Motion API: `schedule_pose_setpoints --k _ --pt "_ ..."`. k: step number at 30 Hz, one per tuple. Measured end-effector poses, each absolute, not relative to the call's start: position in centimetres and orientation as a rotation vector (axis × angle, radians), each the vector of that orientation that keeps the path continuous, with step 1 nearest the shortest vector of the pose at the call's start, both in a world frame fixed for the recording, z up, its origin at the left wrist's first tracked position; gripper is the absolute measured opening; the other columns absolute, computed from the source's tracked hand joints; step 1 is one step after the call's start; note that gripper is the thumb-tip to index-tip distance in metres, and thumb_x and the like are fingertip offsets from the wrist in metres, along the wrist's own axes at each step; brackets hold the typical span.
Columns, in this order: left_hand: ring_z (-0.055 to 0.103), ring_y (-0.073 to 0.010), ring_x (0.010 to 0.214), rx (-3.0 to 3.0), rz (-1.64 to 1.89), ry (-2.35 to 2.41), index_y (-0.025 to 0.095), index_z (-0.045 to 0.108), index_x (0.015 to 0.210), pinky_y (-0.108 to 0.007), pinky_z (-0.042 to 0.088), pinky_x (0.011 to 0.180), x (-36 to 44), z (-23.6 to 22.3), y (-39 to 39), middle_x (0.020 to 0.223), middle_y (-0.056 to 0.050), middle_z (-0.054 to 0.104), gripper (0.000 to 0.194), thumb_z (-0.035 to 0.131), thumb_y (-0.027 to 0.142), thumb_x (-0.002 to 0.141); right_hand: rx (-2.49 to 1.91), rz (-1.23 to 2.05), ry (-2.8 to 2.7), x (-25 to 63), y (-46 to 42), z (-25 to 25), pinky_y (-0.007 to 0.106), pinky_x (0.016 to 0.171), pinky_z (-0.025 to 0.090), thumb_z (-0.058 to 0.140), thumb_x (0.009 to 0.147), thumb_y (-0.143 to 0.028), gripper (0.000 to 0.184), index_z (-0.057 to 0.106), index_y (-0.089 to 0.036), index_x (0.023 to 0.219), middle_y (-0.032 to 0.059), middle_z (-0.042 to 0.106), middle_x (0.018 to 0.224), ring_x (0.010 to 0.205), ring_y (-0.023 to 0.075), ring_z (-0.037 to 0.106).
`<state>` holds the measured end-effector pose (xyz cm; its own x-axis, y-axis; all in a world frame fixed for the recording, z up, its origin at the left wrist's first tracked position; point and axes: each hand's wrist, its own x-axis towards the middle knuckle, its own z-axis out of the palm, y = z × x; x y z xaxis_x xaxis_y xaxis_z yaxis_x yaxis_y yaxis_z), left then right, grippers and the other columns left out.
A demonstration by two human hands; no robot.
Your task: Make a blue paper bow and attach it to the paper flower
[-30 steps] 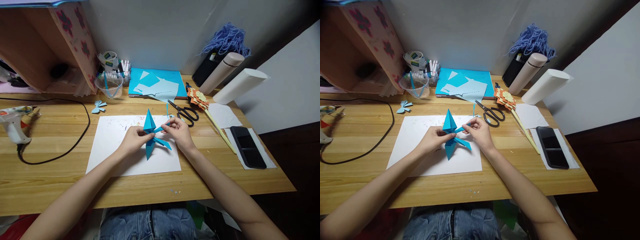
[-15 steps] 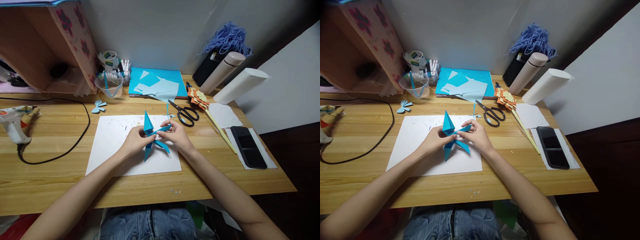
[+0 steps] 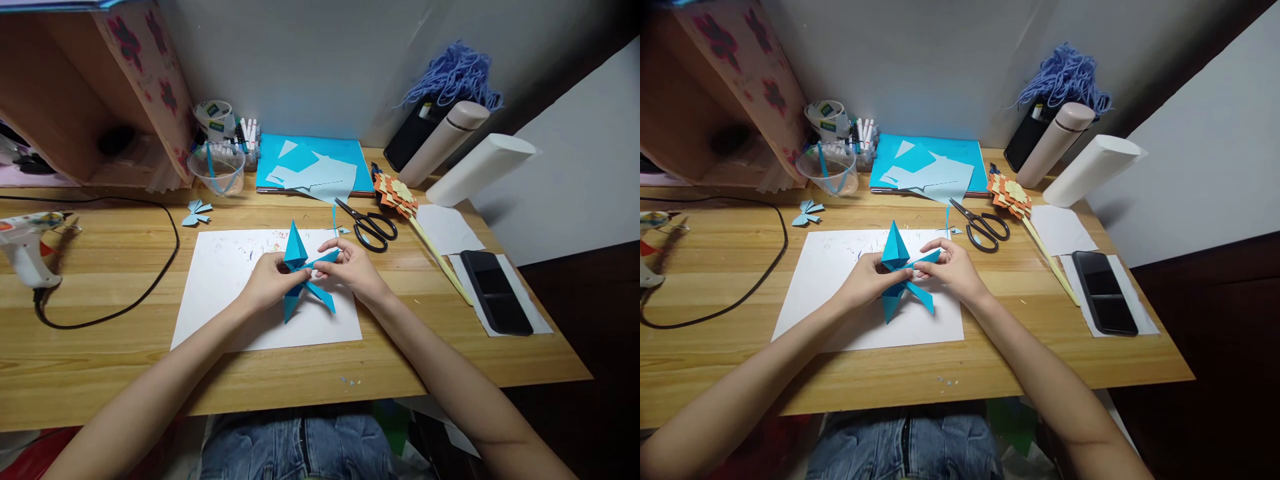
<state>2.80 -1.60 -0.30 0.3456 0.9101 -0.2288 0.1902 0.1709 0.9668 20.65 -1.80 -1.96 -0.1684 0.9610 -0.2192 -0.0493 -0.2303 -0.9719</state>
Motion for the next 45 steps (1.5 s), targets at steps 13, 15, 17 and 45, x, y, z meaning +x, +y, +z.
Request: schedule_pose_setpoints --k 13,15,17,45 --pt "0.052 -0.0123 0.058 1.359 0.727 1.177 0.013 0.064 0.069 -0.024 0.037 0.054 2.9 -0.3 -1.5 0.063 -0.002 0.061 0.022 0.068 0.034 0.066 -1.212 1.451 -1.301 20.1 -2.2 -2.4 0.027 0.064 0.055 0.075 0.062 -0.023 0.035 0.056 -0.021 0.092 -0.0012 0.065 0.074 0.070 0.0148 0.067" --pt "0.052 -0.0127 0.058 1.335 0.727 1.185 0.013 0.063 0.067 -0.024 0.037 0.053 2.8 -0.3 -1.5 0.063 -0.002 0.061 0.023 0.069 0.035 0.065 -1.203 1.490 -1.284 20.1 -2.1 -2.4 0.028 0.065 0.056 0.076 0.062 -0.025 0.034 0.059 -0.020 0.090 0.0004 0.066 0.076 0.070 0.0152 0.067" --pt "0.052 -0.0128 0.058 1.313 0.724 1.183 0.013 0.062 0.065 -0.023 0.037 0.052 2.8 -0.3 -1.4 0.063 -0.003 0.060 0.024 0.070 0.036 0.064 -1.191 1.553 -1.243 20.2 -2.1 -2.4 0.028 0.065 0.056 0.077 0.061 -0.029 0.031 0.060 -0.018 0.084 0.0019 0.067 0.076 0.069 0.0152 0.067" --pt "0.051 -0.0112 0.058 1.371 0.587 1.166 0.013 0.065 0.069 -0.024 0.035 0.056 1.8 -1.0 -0.2 0.065 -0.002 0.061 0.017 0.063 0.030 0.069 -1.248 1.728 -1.257 21.2 -1.1 -1.7 0.019 0.045 0.040 0.067 0.070 -0.030 0.017 0.063 -0.013 0.065 0.0048 0.069 0.064 0.050 0.0073 0.055"
